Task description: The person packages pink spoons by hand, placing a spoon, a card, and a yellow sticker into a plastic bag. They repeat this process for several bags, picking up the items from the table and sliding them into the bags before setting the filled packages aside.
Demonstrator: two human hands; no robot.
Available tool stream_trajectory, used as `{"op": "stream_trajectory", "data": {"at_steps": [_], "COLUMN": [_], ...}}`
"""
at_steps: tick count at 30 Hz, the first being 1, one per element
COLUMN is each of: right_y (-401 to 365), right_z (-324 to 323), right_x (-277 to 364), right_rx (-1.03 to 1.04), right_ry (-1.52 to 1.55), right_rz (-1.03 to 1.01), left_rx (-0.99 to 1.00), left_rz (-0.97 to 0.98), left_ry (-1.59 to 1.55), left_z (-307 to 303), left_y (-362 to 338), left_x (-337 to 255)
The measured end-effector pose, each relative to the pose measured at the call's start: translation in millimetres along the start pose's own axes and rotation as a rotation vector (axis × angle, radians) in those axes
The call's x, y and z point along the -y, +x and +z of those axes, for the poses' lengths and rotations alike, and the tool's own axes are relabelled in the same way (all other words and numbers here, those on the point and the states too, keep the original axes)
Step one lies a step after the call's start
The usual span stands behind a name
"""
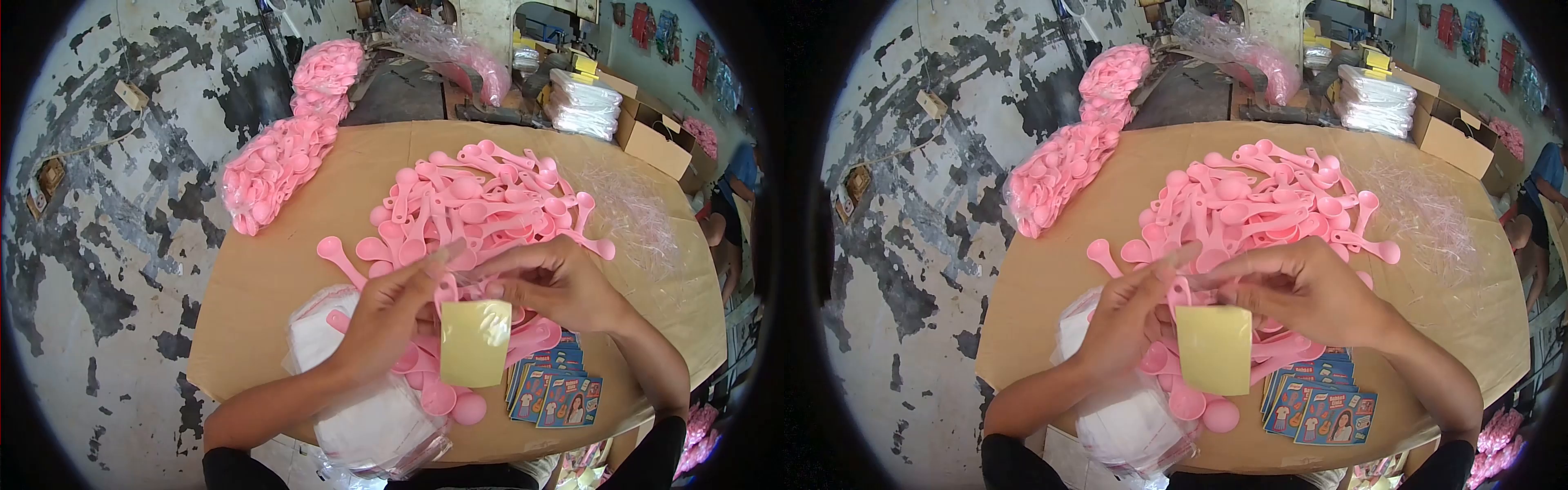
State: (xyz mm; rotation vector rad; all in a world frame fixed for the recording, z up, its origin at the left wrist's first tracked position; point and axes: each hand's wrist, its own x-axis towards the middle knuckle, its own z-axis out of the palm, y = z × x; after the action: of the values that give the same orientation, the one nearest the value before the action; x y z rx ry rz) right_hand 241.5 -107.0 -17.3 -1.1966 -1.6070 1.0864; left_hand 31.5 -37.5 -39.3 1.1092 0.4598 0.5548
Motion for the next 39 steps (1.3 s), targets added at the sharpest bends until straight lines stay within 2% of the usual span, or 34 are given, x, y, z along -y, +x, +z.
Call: {"op": "stream_trajectory", "data": {"at_steps": [4, 10, 16, 22, 29, 32, 34, 37, 38, 39], "right_y": [0.9, 3.5, 3.9, 8.1, 5.9, 6.6, 5.3, 4.4, -1.4, -4.1], "right_z": [-0.8, -1.1, -12.7, -22.8, -22.2, -29.2, -40.3, -37.9, -24.7, -15.4], "right_x": [-7.9, -18.4, -31.4, -33.9, -32.8, -29.3, -22.8, -13.9, -6.9, 6.5], "right_rx": [-0.08, -0.185, -0.091, -0.034, -0.044, -0.036, -0.046, -0.186, -0.191, -0.142], "right_ry": [-0.022, 0.109, -0.022, -0.317, -0.456, -0.605, -0.8, -0.667, -0.37, -0.378], "right_rz": [0.019, -0.086, -0.35, -0.637, -0.67, -0.724, -0.797, -0.702, -0.441, -0.278], "left_rx": [-0.026, 0.023, 0.086, 0.113, 0.179, 0.149, 0.142, 0.174, 0.184, 0.206], "left_rz": [0.042, 0.088, 0.2, 0.178, 0.13, 0.349, 0.325, 0.269, 0.245, 0.26], "left_ry": [0.063, 0.096, 0.14, 0.254, 0.086, 0.515, 0.467, 0.405, 0.387, 0.399], "left_z": [-2.0, -6.4, -19.6, -20.1, -22.6, -21.8, -26.7, -20.2, -17.9, -17.7], "left_y": [4.8, 5.6, 9.8, 6.8, 9.5, 12.2, 15.5, 12.9, 10.8, 10.5], "left_x": [-1.1, -3.1, 7.5, 1.0, 3.7, 7.0, 10.8, 6.4, 3.9, 3.5]}}
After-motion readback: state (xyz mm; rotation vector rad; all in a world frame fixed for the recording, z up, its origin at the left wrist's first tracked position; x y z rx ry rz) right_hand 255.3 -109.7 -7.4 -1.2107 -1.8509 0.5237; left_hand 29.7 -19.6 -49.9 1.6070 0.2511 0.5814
